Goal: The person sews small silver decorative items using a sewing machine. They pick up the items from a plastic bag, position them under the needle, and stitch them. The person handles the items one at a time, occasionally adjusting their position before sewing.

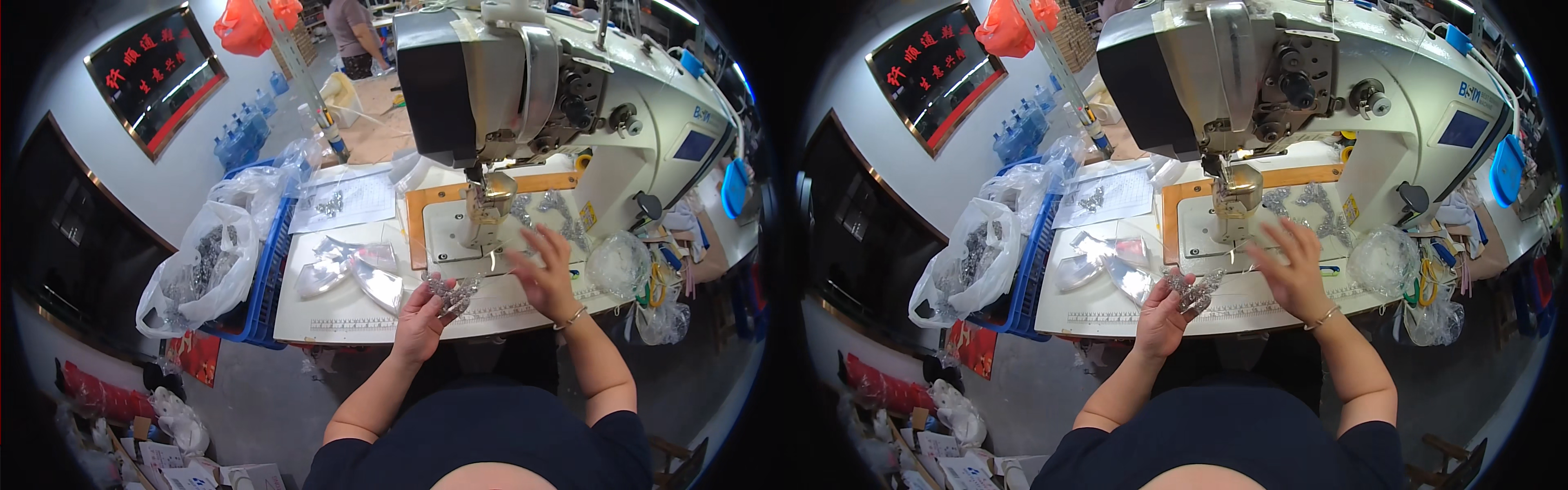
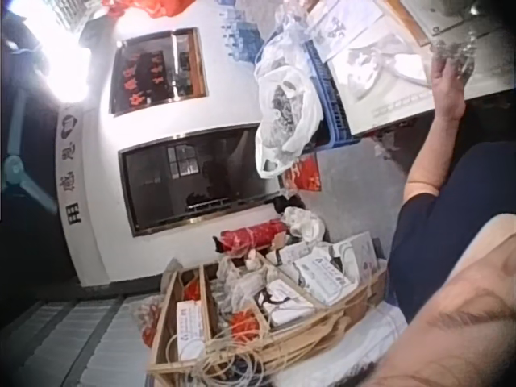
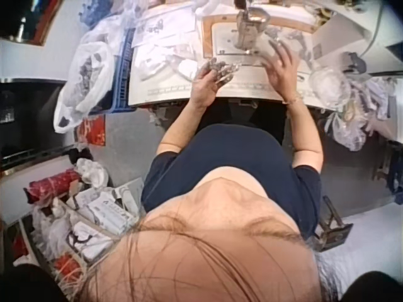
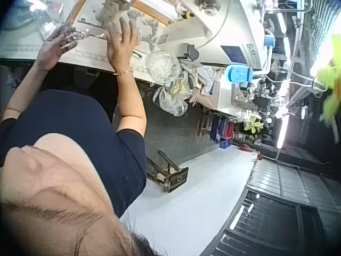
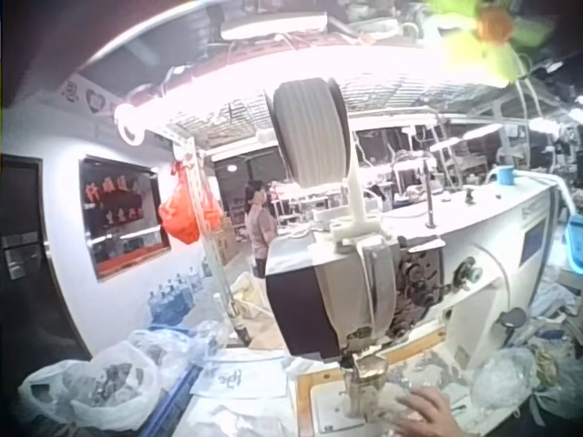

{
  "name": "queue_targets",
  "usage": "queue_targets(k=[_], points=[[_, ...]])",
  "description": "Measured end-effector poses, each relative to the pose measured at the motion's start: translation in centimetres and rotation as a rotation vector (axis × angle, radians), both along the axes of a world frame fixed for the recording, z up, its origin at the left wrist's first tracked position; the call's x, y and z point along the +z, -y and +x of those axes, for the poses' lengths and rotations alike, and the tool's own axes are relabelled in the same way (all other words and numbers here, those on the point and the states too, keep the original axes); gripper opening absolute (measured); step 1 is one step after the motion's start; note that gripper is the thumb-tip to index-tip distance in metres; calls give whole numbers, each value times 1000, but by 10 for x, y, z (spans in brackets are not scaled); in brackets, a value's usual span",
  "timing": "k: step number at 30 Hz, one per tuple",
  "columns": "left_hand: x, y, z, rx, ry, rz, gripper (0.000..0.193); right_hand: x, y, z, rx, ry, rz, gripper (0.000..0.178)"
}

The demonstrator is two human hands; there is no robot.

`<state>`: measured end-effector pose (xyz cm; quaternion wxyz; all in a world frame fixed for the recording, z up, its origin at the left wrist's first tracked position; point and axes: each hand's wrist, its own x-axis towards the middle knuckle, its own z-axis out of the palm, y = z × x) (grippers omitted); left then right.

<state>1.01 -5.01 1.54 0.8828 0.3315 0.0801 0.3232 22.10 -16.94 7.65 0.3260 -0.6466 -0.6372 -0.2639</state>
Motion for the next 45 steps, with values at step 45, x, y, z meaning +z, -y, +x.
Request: queue_targets(k=[45], points=[[-22, 40, 11, 37, -68, -75, 45, -42, -6, -62, 249, -937, -217, 13]])
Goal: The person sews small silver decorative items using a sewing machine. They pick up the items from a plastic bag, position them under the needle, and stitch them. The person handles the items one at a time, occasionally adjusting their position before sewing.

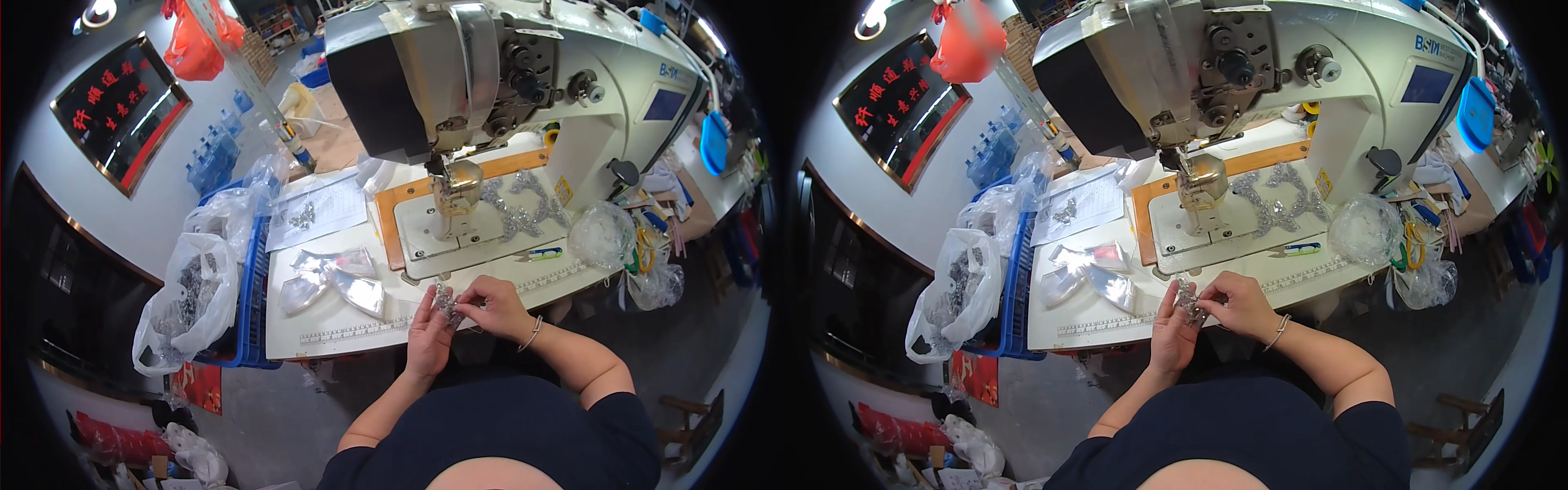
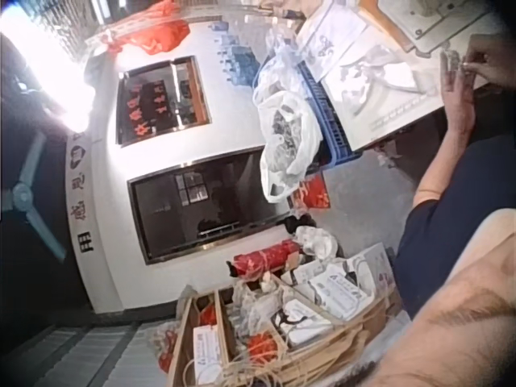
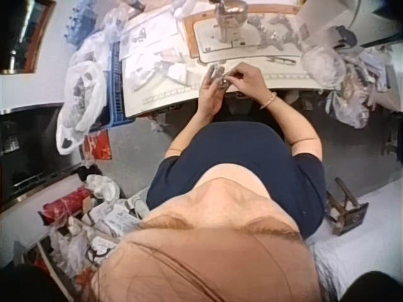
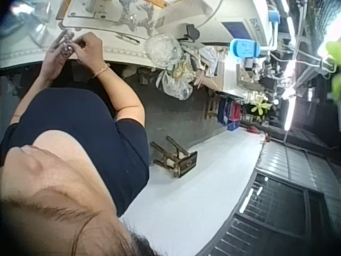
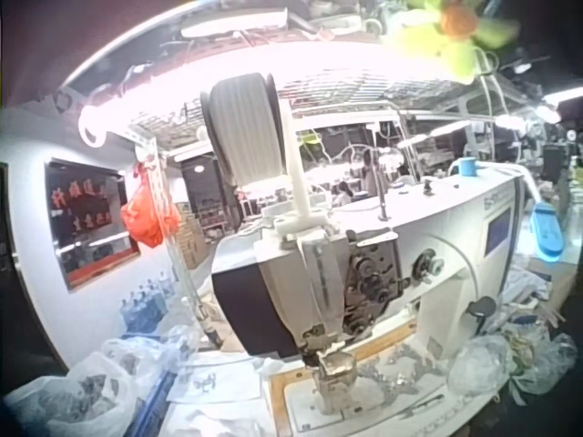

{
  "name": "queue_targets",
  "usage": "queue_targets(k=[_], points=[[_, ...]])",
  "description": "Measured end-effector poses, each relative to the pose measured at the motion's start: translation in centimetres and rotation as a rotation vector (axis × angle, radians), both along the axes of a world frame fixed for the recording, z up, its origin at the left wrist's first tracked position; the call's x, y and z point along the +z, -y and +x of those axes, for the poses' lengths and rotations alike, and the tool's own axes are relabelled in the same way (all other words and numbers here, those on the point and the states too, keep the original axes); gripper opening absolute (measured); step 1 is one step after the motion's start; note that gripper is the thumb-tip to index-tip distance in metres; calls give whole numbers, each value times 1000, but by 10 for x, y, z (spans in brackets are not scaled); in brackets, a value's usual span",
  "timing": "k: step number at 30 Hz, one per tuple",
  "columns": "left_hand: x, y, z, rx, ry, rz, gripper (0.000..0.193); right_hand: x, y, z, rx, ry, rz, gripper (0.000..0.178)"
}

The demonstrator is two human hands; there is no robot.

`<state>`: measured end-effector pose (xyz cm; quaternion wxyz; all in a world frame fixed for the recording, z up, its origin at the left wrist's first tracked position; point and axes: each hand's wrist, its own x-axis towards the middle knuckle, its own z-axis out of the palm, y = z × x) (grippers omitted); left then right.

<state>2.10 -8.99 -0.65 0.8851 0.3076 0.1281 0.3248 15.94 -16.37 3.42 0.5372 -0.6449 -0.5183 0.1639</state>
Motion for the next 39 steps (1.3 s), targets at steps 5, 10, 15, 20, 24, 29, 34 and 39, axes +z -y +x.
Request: queue_targets(k=[5, 10, 15, 20, 24, 29, 34, 39], points=[[-12, -8, 2, 65, 5, -9, 43, 6, -3, 10, 31, 126, 41, 24], [-4, -22, -2, 69, 200, -34, 37, -5, 9, 37, -393, -55, 15, 71], [3, -19, 1, 15, 249, -39, 36, -10, 13, 26, 303, -1395, -157, 78], [9, -8, 6, 114, 140, -37, 37, -5, 6, 5, 200, -1257, 87, 83], [7, -2, 6, 128, 118, -68, 37, -20, 1, 1, 14, -1258, 32, 82], [5, -1, 5, 131, 119, -121, 36, -26, 5, 3, 45, -1493, 19, 75], [-4, 0, 7, 72, 126, -122, 35, -19, 21, 6, 395, -1555, -21, 57], [-6, 11, 10, 69, 99, -142, 35, -8, 15, -2, 104, -1038, -68, 36]])
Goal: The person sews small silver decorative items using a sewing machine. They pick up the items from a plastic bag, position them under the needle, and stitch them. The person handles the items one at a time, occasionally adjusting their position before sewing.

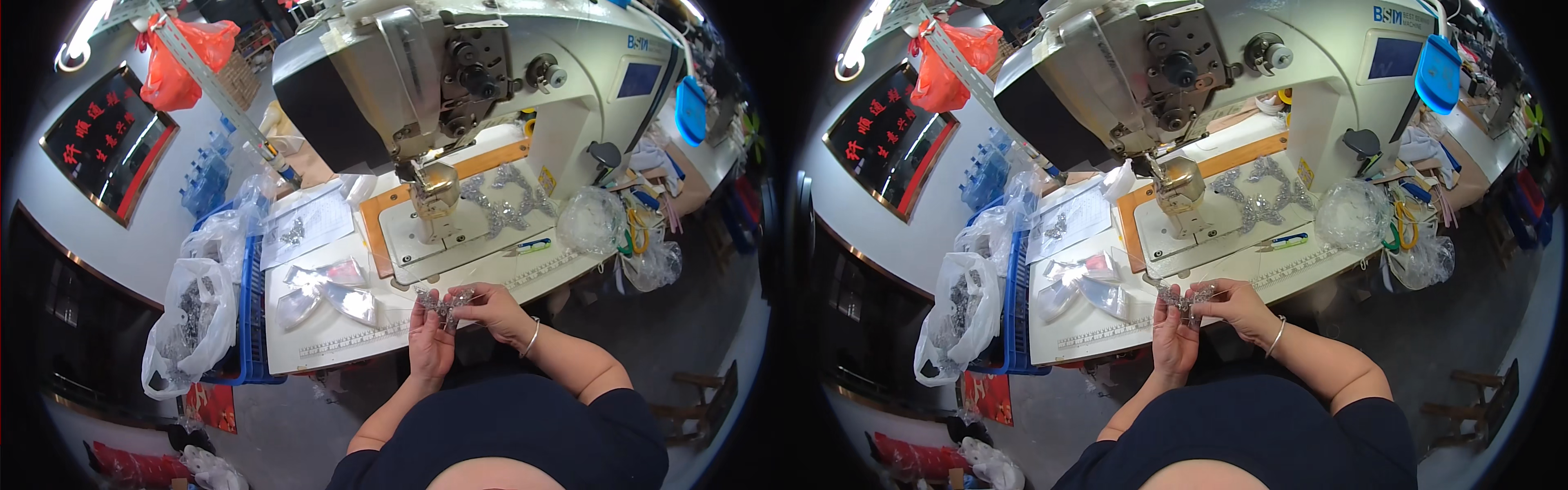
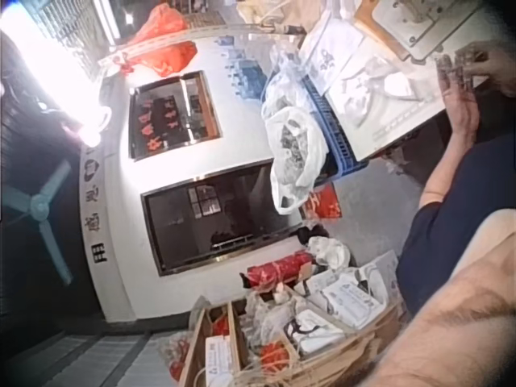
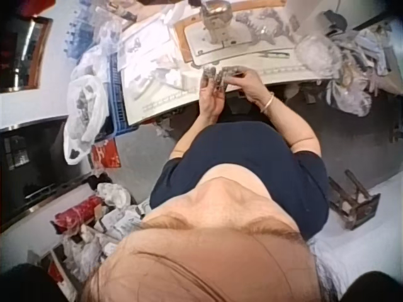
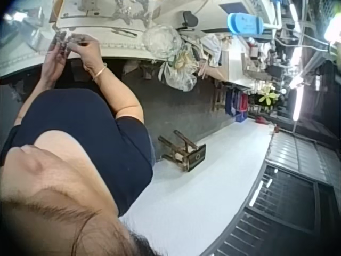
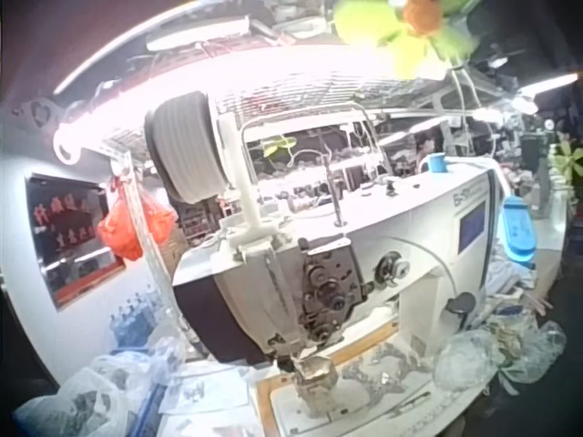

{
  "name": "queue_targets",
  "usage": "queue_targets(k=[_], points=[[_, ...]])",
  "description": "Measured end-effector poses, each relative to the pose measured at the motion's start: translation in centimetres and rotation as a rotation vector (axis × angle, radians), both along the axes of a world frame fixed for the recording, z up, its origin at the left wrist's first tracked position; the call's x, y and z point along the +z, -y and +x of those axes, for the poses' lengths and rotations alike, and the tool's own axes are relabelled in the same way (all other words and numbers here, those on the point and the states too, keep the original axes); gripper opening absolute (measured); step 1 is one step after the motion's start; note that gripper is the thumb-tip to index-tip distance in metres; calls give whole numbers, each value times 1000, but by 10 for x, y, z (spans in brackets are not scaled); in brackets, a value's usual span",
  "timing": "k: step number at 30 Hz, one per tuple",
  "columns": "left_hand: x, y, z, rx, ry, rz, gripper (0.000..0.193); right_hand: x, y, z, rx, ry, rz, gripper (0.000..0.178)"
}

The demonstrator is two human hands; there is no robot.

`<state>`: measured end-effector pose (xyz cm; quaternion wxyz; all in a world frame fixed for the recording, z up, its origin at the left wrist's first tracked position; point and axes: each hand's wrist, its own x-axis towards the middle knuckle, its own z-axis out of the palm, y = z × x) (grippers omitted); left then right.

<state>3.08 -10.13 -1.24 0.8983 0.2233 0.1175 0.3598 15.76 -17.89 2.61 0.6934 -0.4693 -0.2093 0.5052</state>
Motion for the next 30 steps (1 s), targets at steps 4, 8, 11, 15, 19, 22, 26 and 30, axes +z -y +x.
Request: queue_targets(k=[4, 8, 11, 15, 19, 22, 26, 30], points=[[-3, 0, 4, 23, 13, 12, 35, -11, -2, -1, -81, -46, 9, 28], [-7, -1, 3, -7, 3, 5, 35, -14, -3, -2, -91, -82, -28, 25], [-8, 1, 3, -2, 4, 5, 35, -13, -3, -2, -99, -80, -43, 26], [-8, 2, 5, 11, 8, 51, 38, -16, -2, -2, -119, -93, -6, 26], [-7, 1, 5, 4, 84, 61, 44, -13, -2, -2, -130, -98, -1, 25], [2, 6, 5, 61, -19, 163, 46, -10, -3, -4, -133, -113, -6, 24], [0, 4, 7, 130, -47, 90, 49, -5, -3, -8, -138, -158, -1, 23], [0, -4, 9, 168, -110, 74, 45, -15, -7, -17, -159, -241, 73, 24]])
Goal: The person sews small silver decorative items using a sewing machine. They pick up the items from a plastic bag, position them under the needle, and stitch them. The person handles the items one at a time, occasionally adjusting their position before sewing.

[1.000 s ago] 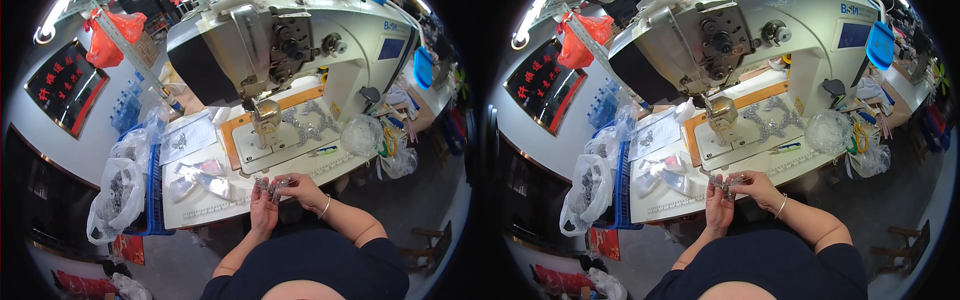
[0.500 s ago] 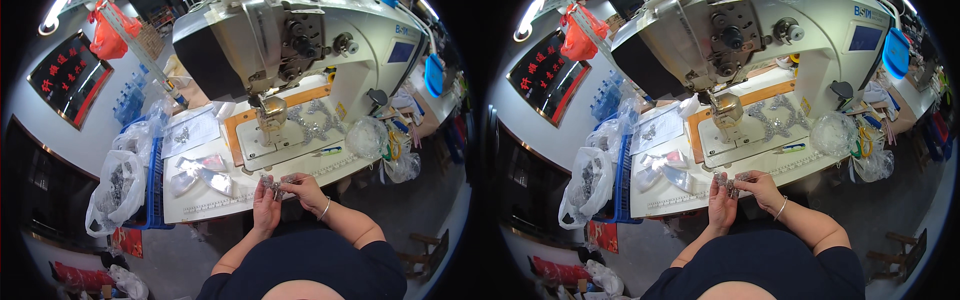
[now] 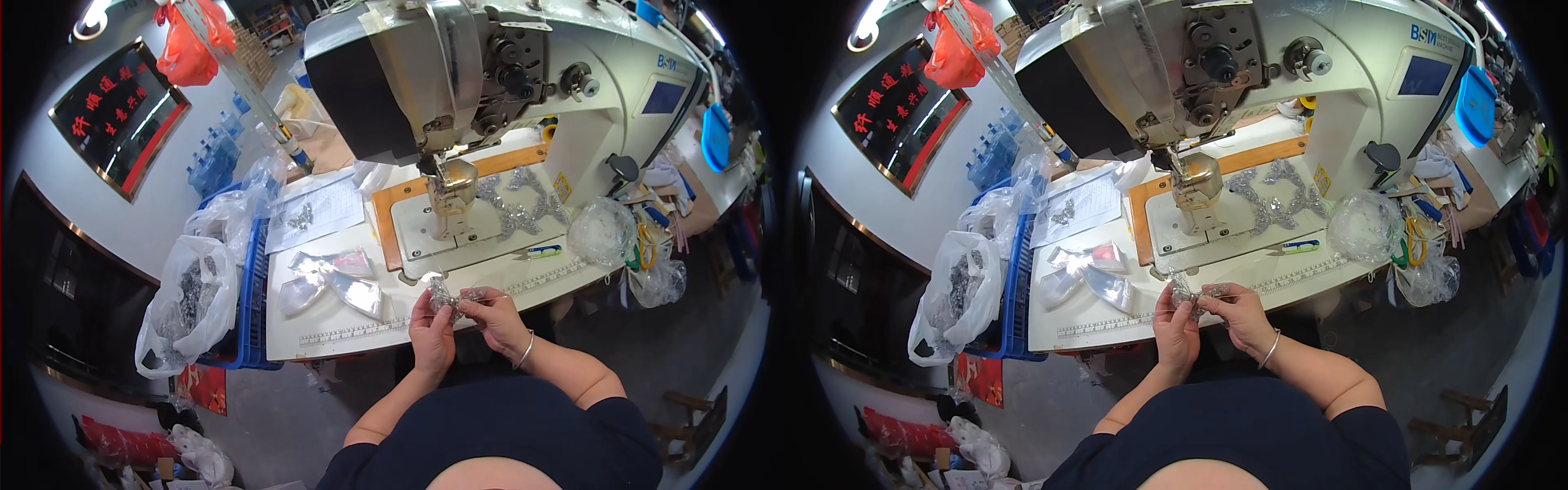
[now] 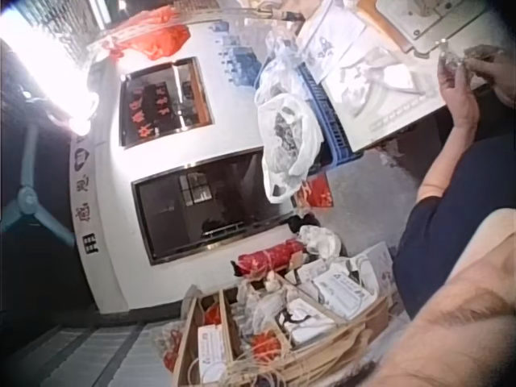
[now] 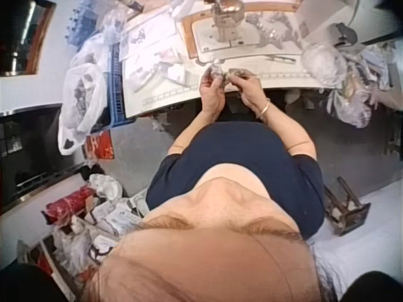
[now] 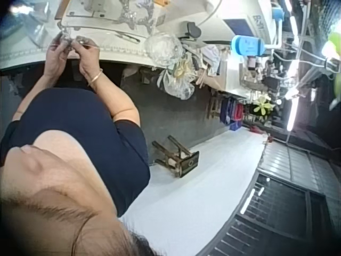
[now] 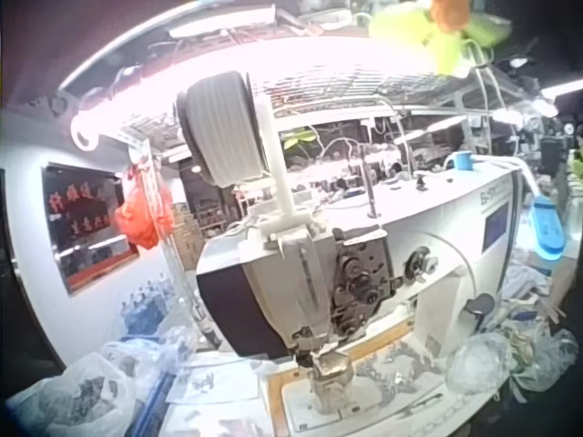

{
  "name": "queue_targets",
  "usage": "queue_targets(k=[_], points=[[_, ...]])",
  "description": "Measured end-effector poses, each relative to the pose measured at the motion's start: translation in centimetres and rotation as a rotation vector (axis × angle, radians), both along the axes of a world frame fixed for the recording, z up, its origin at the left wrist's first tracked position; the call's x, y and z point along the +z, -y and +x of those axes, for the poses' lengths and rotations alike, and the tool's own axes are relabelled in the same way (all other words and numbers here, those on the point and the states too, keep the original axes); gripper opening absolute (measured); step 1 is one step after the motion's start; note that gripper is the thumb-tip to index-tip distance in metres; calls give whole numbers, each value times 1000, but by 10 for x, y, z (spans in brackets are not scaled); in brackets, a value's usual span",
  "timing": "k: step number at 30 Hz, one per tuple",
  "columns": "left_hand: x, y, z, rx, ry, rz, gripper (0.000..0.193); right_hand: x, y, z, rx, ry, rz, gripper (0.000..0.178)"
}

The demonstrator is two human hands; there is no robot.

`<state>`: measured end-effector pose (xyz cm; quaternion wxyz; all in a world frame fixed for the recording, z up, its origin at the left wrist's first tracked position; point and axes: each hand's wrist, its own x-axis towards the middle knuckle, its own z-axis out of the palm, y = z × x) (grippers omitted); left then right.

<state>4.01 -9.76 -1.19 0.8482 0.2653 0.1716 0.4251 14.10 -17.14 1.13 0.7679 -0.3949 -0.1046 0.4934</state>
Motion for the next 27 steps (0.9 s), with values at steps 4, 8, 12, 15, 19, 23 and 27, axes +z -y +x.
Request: queue_targets(k=[4, 8, 12, 15, 19, 23, 27], points=[[2, -24, -3, -16, -180, 179, 43, -16, 7, 1, 54, -118, -34, 29], [33, -79, -31, -341, -431, 516, 55, -13, 30, 25, -292, 290, -37, 51], [94, -92, -29, -792, -643, 787, 60, 66, 25, 42, -377, 1723, -127, 79], [114, -92, -14, -941, -785, 993, 58, 86, 7, 47, 71, 1781, -27, 90], [120, -89, 0, -980, -829, 1035, 54, 80, -6, 58, 546, 1258, -160, 104], [117, -88, -2, -861, -856, 1144, 49, 65, -6, 51, -49, 1563, -45, 92], [111, -74, -18, -411, -880, 1311, 43, 46, 23, 39, -145, 1448, -208, 52]])
